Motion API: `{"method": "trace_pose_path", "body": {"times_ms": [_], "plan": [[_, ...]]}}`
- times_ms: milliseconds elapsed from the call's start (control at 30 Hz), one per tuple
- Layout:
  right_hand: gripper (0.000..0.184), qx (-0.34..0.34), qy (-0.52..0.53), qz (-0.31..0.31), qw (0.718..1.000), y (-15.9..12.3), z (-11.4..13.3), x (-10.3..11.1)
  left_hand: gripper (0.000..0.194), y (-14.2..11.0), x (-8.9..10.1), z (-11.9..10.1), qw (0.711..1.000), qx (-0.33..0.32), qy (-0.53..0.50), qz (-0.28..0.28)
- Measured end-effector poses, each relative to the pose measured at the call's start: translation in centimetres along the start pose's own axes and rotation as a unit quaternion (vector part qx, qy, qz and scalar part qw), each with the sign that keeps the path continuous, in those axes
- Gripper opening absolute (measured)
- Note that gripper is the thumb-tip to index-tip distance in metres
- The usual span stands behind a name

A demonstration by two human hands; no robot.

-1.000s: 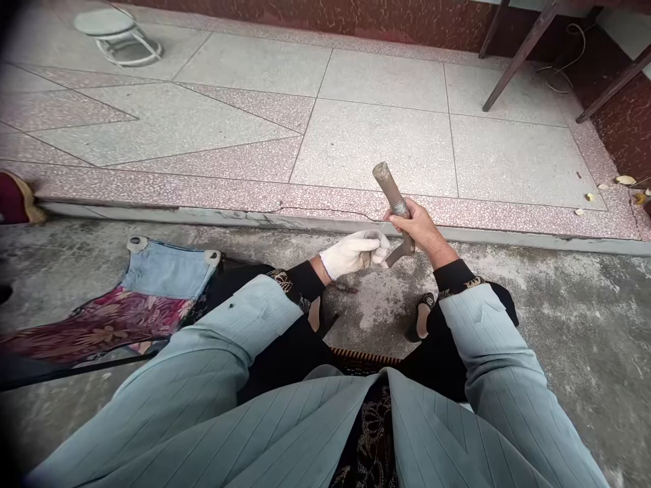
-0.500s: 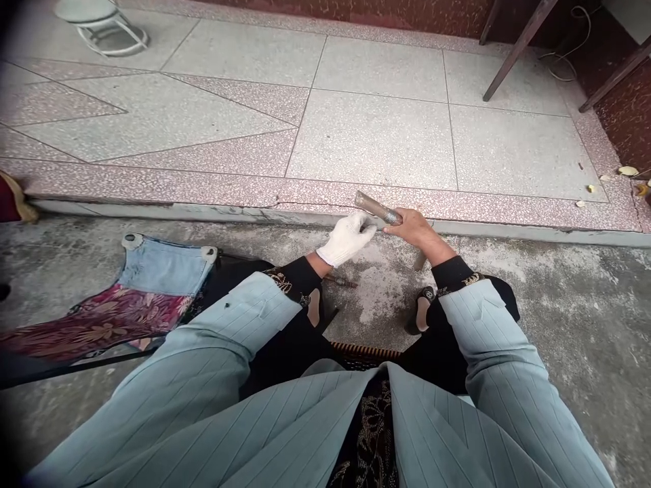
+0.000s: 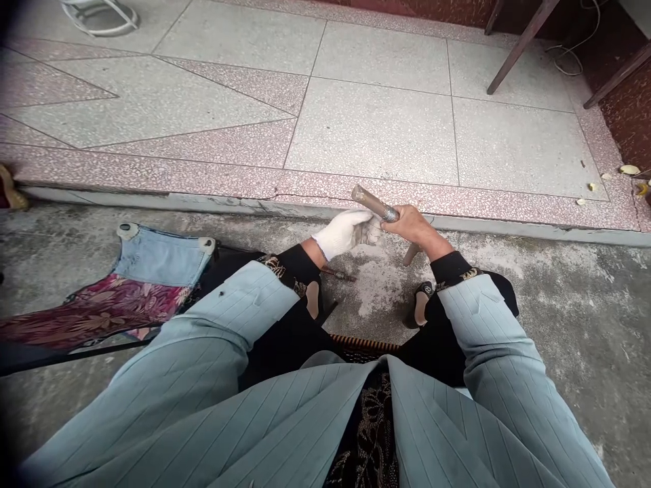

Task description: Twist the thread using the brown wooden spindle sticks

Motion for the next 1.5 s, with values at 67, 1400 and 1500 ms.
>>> {"method": "trace_pose_path", "body": {"times_ms": [67,1400,1500], "plan": [[0.022,0.015,0.006,0.008,1.000,-0.2,0.3,0.0,0.018,-0.1,-0.4,0.9,0.996,0.060,-0.055,0.042],[0.027,-0.193,0.386,-0.006,0.902,-2.4,0.7,-4.8,0.009,-1.0,-0.6,-5.0,0.772,-0.363,0.505,-0.135],[0.027,-0.172,0.397,-0.007,0.901,-2.1,1.3,-4.3,0.006,-0.7,-0.5,-5.3,0.743,-0.373,0.543,-0.116]]}}
Point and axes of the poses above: each hand's wrist, its own y-axis towards the middle knuckle, its own x-axis out of the back of the hand, z = x × y, the point moved 8 cm from there along y, towards the middle knuckle, and after that the axes turned 7 degrees about -z, right-handed, at the moved point
